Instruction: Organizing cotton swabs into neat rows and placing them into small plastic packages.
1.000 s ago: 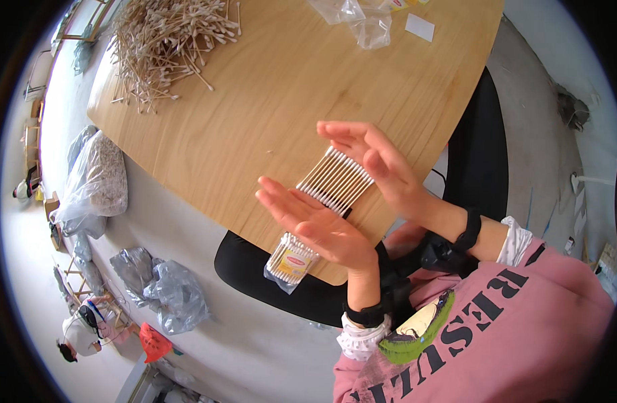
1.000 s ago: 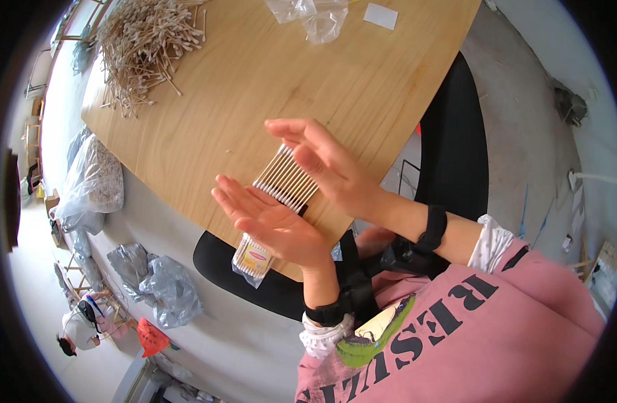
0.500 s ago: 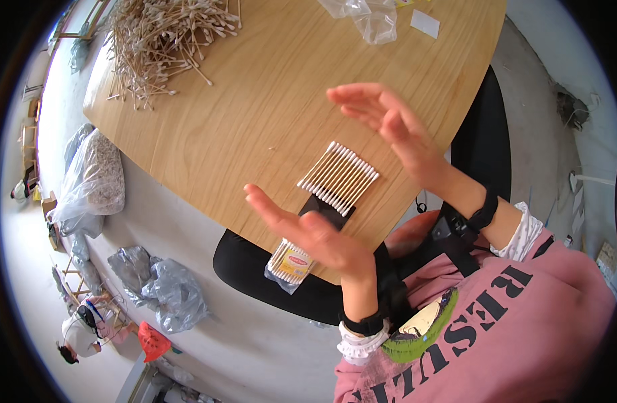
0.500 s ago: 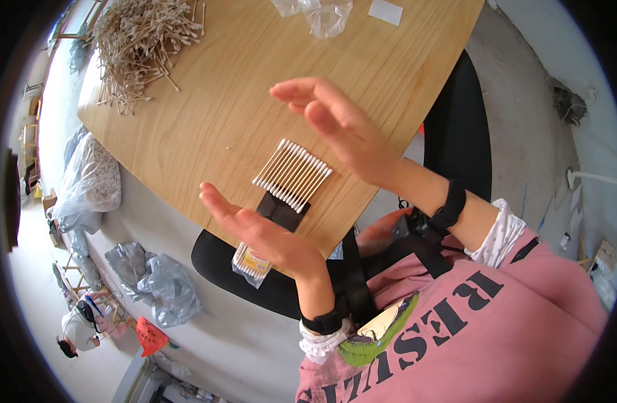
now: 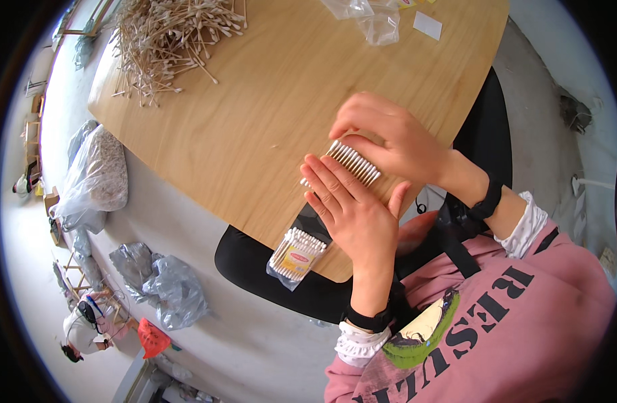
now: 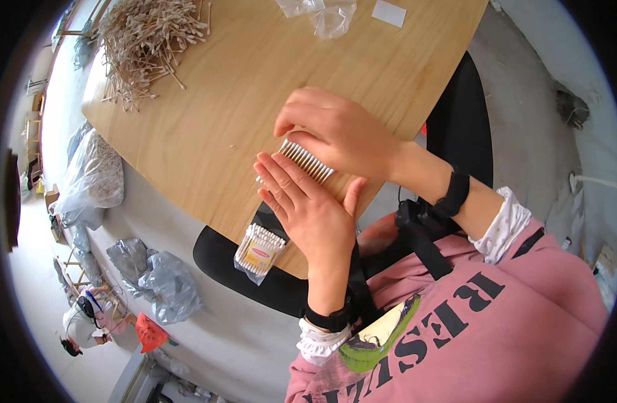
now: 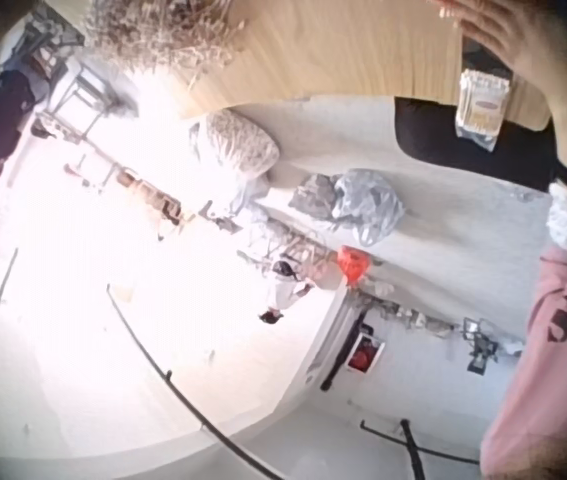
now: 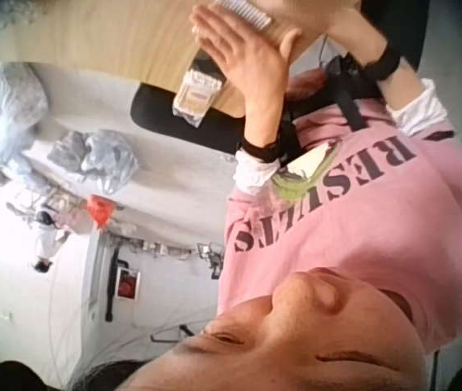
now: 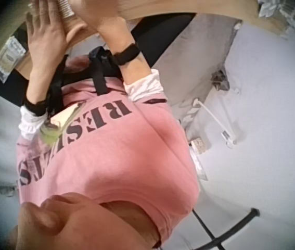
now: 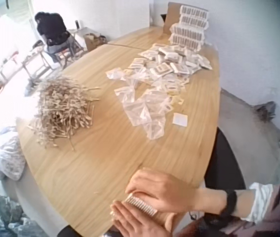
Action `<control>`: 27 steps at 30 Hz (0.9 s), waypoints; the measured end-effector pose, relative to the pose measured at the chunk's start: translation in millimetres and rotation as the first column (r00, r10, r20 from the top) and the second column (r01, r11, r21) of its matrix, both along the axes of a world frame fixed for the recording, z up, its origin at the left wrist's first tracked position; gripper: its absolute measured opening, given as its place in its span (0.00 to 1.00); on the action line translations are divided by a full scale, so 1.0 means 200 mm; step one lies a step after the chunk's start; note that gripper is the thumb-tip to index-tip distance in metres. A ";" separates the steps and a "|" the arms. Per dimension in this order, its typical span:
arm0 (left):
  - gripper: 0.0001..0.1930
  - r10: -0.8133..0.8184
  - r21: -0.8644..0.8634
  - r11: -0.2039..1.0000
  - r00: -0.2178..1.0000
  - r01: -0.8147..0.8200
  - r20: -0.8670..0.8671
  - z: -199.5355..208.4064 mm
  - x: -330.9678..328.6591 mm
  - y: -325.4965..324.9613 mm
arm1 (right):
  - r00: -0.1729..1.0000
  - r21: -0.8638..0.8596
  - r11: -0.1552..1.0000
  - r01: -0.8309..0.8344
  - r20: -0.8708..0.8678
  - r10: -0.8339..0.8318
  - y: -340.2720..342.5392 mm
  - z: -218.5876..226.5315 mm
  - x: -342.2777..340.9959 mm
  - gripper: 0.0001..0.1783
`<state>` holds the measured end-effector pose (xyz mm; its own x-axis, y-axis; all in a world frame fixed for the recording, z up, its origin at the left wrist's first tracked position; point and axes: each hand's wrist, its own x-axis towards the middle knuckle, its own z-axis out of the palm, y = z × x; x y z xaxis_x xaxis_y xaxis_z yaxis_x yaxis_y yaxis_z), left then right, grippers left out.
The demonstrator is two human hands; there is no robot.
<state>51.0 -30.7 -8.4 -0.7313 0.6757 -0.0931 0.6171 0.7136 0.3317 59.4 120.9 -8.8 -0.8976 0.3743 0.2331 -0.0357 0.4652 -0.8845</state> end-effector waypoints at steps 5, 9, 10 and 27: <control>0.61 0.007 -0.014 1.000 1.000 -0.007 -0.029 0.00 0.00 0.01 | 0.956 0.254 0.941 -0.226 0.244 0.163 0.02 0.00 -0.17 0.05; 0.61 0.011 0.000 1.000 1.000 -0.011 -0.019 -0.01 0.00 0.01 | 0.961 0.540 0.799 -0.264 0.219 0.170 0.10 0.01 -0.21 0.05; 0.61 0.013 0.001 1.000 1.000 -0.013 -0.020 0.00 0.00 0.01 | 0.961 0.541 0.798 -0.265 0.218 0.171 0.11 0.01 -0.20 0.05; 0.61 -0.006 -0.062 0.998 0.996 0.001 -0.084 0.00 -0.02 -0.02 | 0.826 0.517 0.855 0.045 0.462 -0.322 0.53 0.28 0.70 0.04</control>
<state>47.9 -33.9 -8.6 -0.7361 0.6729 -0.0733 0.6433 0.7291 0.2338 198.5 226.2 46.7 -0.8558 0.5145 -0.0533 0.4879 0.7686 -0.4138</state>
